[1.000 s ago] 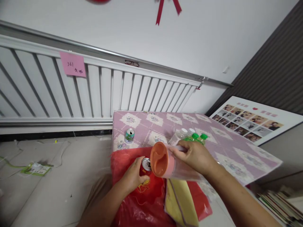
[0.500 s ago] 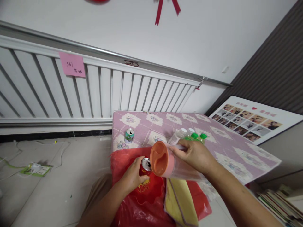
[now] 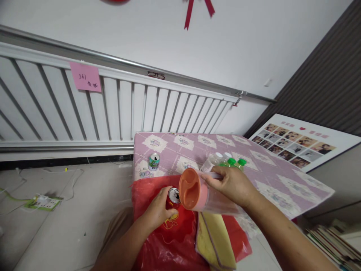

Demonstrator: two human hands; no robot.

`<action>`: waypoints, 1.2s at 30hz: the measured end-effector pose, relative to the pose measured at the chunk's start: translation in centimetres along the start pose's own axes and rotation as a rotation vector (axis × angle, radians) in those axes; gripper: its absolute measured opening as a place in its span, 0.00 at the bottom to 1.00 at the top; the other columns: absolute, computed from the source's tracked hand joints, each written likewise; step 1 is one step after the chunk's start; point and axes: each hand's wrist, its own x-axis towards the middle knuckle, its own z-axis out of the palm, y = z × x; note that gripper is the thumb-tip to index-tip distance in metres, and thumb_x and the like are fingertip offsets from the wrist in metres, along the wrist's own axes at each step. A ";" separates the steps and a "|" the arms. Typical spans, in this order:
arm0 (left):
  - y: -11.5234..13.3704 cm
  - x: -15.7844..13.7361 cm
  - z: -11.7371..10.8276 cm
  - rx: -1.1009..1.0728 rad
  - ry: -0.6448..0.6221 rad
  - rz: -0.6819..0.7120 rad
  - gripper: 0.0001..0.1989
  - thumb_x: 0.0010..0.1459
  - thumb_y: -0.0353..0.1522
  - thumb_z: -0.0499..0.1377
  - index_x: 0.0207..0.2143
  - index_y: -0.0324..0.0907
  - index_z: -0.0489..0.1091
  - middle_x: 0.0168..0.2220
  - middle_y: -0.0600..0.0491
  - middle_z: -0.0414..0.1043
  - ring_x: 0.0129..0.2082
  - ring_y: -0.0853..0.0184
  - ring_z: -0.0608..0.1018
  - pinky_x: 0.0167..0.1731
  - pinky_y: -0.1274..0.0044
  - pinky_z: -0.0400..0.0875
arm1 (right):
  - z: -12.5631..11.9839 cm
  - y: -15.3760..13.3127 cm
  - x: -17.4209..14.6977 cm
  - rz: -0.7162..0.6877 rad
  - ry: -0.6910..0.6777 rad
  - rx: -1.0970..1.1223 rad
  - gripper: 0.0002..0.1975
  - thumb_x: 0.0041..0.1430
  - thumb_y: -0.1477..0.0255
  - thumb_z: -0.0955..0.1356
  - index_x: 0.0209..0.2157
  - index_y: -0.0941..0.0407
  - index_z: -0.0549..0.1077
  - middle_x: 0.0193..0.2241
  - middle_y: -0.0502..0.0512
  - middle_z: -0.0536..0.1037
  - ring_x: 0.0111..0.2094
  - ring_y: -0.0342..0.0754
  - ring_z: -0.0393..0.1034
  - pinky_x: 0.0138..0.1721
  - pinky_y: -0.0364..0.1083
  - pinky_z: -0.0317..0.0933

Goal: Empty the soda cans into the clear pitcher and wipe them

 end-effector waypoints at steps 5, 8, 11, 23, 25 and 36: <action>0.0 0.0 0.0 -0.004 0.000 -0.004 0.40 0.42 0.25 0.65 0.59 0.42 0.58 0.60 0.43 0.63 0.60 0.56 0.66 0.62 0.67 0.58 | -0.1 -0.1 -0.1 0.000 -0.010 0.021 0.25 0.57 0.48 0.62 0.19 0.54 0.66 0.15 0.47 0.65 0.20 0.42 0.59 0.22 0.43 0.50; 0.0 0.0 0.0 -0.005 0.000 -0.004 0.40 0.42 0.26 0.66 0.59 0.42 0.57 0.60 0.43 0.63 0.60 0.56 0.66 0.62 0.66 0.58 | -0.3 -0.3 -0.2 0.004 -0.016 0.029 0.25 0.56 0.48 0.62 0.18 0.54 0.65 0.15 0.47 0.64 0.20 0.43 0.59 0.22 0.44 0.50; 0.0 0.0 0.0 -0.007 -0.001 -0.003 0.40 0.43 0.26 0.65 0.59 0.41 0.57 0.60 0.43 0.63 0.60 0.57 0.66 0.62 0.67 0.58 | -0.5 -0.6 -0.2 0.006 -0.013 0.031 0.25 0.56 0.49 0.63 0.17 0.54 0.63 0.15 0.47 0.63 0.20 0.43 0.58 0.22 0.44 0.50; -0.3 0.1 0.2 -0.006 0.004 -0.003 0.41 0.42 0.26 0.66 0.60 0.40 0.57 0.60 0.43 0.62 0.60 0.56 0.66 0.62 0.67 0.58 | -0.6 -0.5 -0.2 0.036 -0.049 0.036 0.24 0.56 0.49 0.62 0.18 0.53 0.63 0.16 0.47 0.63 0.20 0.43 0.58 0.23 0.45 0.50; -0.2 0.1 0.2 -0.006 0.005 -0.004 0.41 0.43 0.26 0.66 0.60 0.40 0.57 0.60 0.43 0.62 0.60 0.56 0.66 0.62 0.66 0.58 | -0.5 -0.5 -0.2 0.034 -0.047 0.042 0.24 0.56 0.48 0.63 0.18 0.53 0.63 0.16 0.46 0.63 0.20 0.43 0.58 0.23 0.45 0.51; -0.2 0.0 0.1 -0.020 0.005 0.001 0.40 0.43 0.26 0.66 0.59 0.43 0.57 0.60 0.44 0.62 0.60 0.56 0.66 0.62 0.66 0.58 | -0.8 -0.6 -0.4 0.019 -0.038 0.051 0.24 0.56 0.49 0.63 0.18 0.53 0.65 0.16 0.47 0.64 0.20 0.43 0.59 0.23 0.44 0.51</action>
